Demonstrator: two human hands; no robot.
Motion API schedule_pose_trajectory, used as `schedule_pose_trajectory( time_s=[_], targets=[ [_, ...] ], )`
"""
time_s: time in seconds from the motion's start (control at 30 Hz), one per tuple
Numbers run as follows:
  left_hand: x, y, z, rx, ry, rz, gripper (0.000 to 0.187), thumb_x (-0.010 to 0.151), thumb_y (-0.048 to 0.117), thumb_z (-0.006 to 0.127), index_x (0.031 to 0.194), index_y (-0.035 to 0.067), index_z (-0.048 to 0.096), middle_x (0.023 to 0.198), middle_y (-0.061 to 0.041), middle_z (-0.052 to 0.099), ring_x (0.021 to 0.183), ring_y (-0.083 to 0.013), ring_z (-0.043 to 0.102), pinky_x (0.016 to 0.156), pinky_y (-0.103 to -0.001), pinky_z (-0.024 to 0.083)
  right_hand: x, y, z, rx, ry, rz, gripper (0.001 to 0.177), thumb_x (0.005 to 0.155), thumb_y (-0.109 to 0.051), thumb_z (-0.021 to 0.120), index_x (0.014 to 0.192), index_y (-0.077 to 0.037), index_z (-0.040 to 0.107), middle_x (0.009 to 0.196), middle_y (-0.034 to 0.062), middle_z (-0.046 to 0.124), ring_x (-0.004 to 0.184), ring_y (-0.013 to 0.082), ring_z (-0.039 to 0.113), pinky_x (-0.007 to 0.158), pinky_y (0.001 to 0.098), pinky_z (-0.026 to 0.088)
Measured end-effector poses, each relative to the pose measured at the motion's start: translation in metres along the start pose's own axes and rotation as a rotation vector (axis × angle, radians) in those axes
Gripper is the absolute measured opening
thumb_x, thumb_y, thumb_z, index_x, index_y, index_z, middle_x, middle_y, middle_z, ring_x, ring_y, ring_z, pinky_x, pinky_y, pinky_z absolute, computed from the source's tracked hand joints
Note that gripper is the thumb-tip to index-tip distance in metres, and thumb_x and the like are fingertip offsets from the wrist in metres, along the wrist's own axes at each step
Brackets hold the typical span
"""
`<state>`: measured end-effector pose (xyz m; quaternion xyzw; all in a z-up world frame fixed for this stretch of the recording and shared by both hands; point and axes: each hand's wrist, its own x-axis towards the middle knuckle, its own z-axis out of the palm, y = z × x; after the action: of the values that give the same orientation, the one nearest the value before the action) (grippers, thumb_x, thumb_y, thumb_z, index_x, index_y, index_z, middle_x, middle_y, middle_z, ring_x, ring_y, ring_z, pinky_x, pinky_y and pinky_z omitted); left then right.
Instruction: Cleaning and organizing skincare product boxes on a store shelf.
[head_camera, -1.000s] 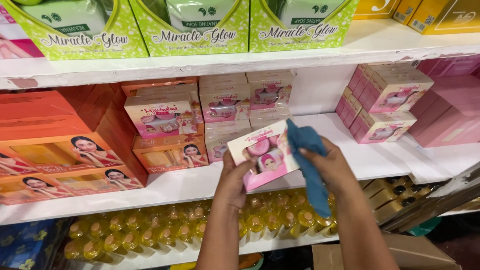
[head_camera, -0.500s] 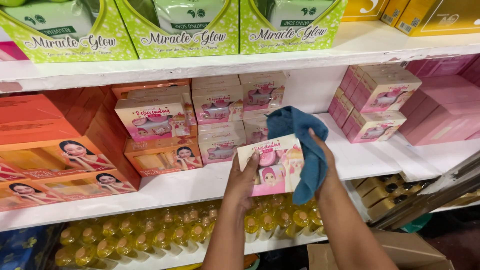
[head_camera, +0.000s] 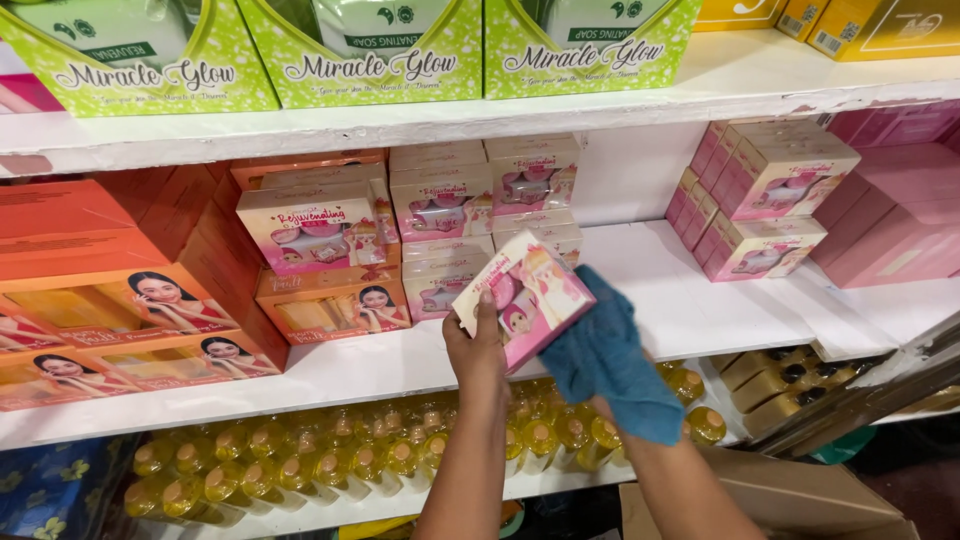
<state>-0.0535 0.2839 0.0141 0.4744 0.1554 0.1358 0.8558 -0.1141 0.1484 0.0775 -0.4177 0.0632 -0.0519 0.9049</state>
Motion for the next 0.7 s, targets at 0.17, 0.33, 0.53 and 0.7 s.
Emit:
schedule_pose_trajectory(
  time_s=[0.17, 0.33, 0.53, 0.7],
  targets=[
    [-0.017, -0.003, -0.004, -0.038, -0.219, -0.154, 0.064, 0.082, 0.039, 0.075, 0.130, 0.004, 0.051, 0.115, -0.014, 0.069, 0.099, -0.0213, 0.071, 0.081, -0.036, 0.062, 0.009, 0.003, -0.024, 0.522, -0.875, 0.094, 0.037, 0.118, -0.016, 0.039, 0.137, 0.014, 0.049, 0.130, 0.0289, 0.063, 0.114, 0.0387, 0.065, 0.091, 0.0475, 0.055],
    [-0.019, -0.019, -0.005, -0.142, -0.279, -0.022, 0.056, 0.090, 0.035, 0.076, 0.128, -0.001, 0.056, 0.117, -0.013, 0.069, 0.103, -0.0172, 0.067, 0.085, -0.031, 0.059, 0.017, 0.044, -0.063, 0.168, -0.276, 0.181, 0.039, 0.107, -0.026, 0.051, 0.137, -0.001, 0.052, 0.129, 0.0165, 0.062, 0.112, 0.0316, 0.062, 0.088, 0.0450, 0.053],
    [-0.014, 0.000, -0.008, 0.113, -0.185, 0.241, 0.049, 0.093, 0.032, 0.073, 0.126, -0.002, 0.062, 0.107, -0.014, 0.071, 0.089, -0.0143, 0.066, 0.074, -0.029, 0.056, 0.012, 0.024, -0.071, -0.866, -0.312, -0.257, 0.051, 0.093, -0.026, 0.067, 0.139, -0.007, 0.056, 0.136, 0.0105, 0.061, 0.121, 0.0309, 0.055, 0.098, 0.0445, 0.044],
    [-0.021, -0.003, 0.005, 0.312, -0.196, 0.537, 0.059, 0.088, 0.036, 0.081, 0.125, -0.005, 0.057, 0.109, -0.014, 0.070, 0.098, -0.0188, 0.068, 0.088, -0.032, 0.055, 0.030, -0.022, -0.098, -1.409, -0.328, -0.710, 0.074, 0.077, -0.003, 0.060, 0.150, -0.005, 0.049, 0.129, 0.0112, 0.056, 0.116, 0.0240, 0.056, 0.097, 0.0351, 0.050]
  ],
)
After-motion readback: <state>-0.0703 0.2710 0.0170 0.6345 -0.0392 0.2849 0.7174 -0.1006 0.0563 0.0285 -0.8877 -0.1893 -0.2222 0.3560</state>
